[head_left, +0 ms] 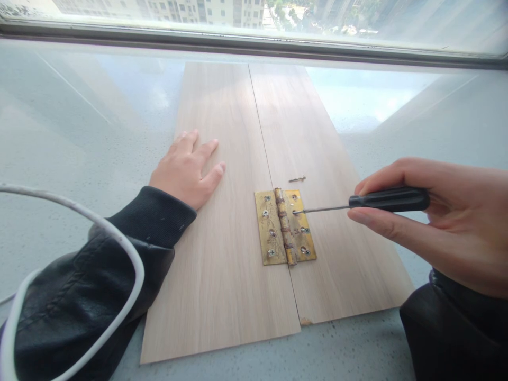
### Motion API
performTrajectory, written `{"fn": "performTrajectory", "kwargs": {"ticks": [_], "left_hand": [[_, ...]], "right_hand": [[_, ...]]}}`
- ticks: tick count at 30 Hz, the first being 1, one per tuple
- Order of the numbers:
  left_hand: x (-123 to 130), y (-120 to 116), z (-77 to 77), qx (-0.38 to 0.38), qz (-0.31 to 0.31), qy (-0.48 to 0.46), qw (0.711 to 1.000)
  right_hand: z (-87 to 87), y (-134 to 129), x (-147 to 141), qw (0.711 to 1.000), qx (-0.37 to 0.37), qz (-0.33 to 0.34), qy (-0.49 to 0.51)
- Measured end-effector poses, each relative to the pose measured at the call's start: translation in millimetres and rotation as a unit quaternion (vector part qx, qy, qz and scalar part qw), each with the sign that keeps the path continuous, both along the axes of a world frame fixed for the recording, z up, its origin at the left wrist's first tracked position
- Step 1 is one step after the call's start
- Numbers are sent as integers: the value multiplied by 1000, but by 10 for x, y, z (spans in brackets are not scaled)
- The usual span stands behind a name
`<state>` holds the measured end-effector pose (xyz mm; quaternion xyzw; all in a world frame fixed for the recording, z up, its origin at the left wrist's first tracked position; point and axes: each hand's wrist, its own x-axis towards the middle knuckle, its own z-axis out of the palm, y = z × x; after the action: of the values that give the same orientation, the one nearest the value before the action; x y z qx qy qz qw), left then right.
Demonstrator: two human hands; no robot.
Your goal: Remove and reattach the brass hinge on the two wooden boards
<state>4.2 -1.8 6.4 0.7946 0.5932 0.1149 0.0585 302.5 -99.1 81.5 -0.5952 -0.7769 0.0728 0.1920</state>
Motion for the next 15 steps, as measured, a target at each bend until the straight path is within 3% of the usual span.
{"fn": "performTrajectory", "kwargs": {"ticks": [5,15], "left_hand": [[7,0,8,-6,7,19,1000],[17,-13,12,-3,9,-1,1000]], "right_hand": [[13,31,-33,999,15,31,2],[36,12,-272,995,72,-37,-58]]}}
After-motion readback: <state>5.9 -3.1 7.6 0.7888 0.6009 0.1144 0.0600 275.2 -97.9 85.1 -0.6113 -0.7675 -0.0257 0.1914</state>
